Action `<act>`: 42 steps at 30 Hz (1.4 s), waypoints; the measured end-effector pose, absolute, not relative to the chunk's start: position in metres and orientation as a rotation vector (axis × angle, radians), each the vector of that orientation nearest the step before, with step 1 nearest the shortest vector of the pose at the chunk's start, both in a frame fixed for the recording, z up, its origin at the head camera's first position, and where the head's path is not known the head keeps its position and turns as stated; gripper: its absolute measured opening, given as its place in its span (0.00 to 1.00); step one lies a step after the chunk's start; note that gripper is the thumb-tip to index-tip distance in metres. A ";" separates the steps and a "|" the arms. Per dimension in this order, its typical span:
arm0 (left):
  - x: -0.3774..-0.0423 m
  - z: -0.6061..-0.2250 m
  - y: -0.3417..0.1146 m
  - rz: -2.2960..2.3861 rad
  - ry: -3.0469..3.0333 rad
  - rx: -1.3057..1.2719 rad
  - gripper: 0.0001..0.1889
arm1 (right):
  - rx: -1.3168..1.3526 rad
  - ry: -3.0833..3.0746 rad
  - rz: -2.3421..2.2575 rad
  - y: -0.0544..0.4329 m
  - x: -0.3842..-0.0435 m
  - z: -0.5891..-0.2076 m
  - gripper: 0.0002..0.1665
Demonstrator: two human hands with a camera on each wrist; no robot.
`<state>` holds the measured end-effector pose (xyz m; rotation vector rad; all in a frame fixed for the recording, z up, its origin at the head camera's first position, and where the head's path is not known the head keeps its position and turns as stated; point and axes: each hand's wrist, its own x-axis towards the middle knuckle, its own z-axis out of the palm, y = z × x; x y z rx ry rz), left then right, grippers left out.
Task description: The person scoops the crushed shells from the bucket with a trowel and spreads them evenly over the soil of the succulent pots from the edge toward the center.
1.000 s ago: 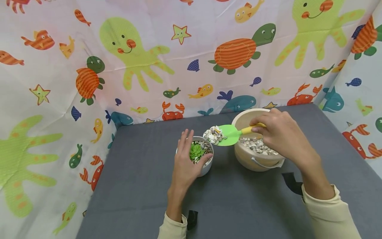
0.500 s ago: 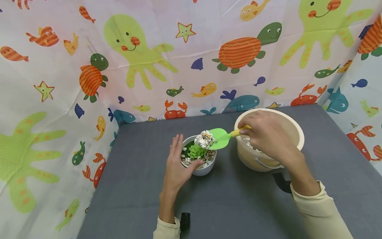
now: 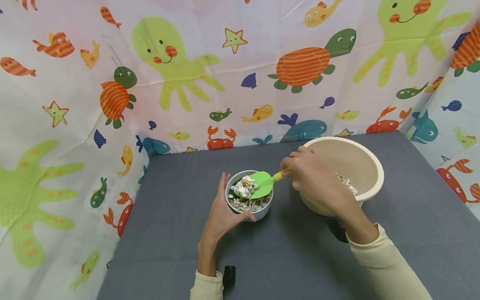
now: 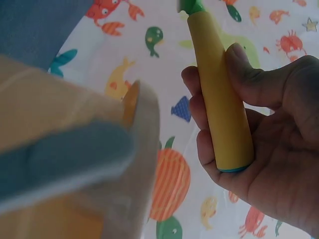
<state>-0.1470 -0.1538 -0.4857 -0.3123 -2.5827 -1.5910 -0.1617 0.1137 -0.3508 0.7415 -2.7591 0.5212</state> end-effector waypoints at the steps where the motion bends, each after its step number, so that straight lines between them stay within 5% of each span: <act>1: -0.147 -0.487 -0.154 -1.610 -2.572 -0.332 0.81 | 0.748 -2.756 0.511 0.111 -0.162 -0.351 0.08; 16: -0.142 -0.488 -0.151 -1.644 -2.563 -0.266 0.80 | 0.779 -2.612 -0.023 0.061 -0.154 -0.341 0.10; 25: -0.135 -0.488 -0.143 -1.561 -2.573 -0.174 0.79 | 0.727 -2.562 -0.112 0.053 -0.156 -0.337 0.03; 42: -0.133 -0.486 -0.131 -1.441 -2.582 -0.127 0.78 | 0.524 -2.825 -0.134 0.055 -0.167 -0.309 0.06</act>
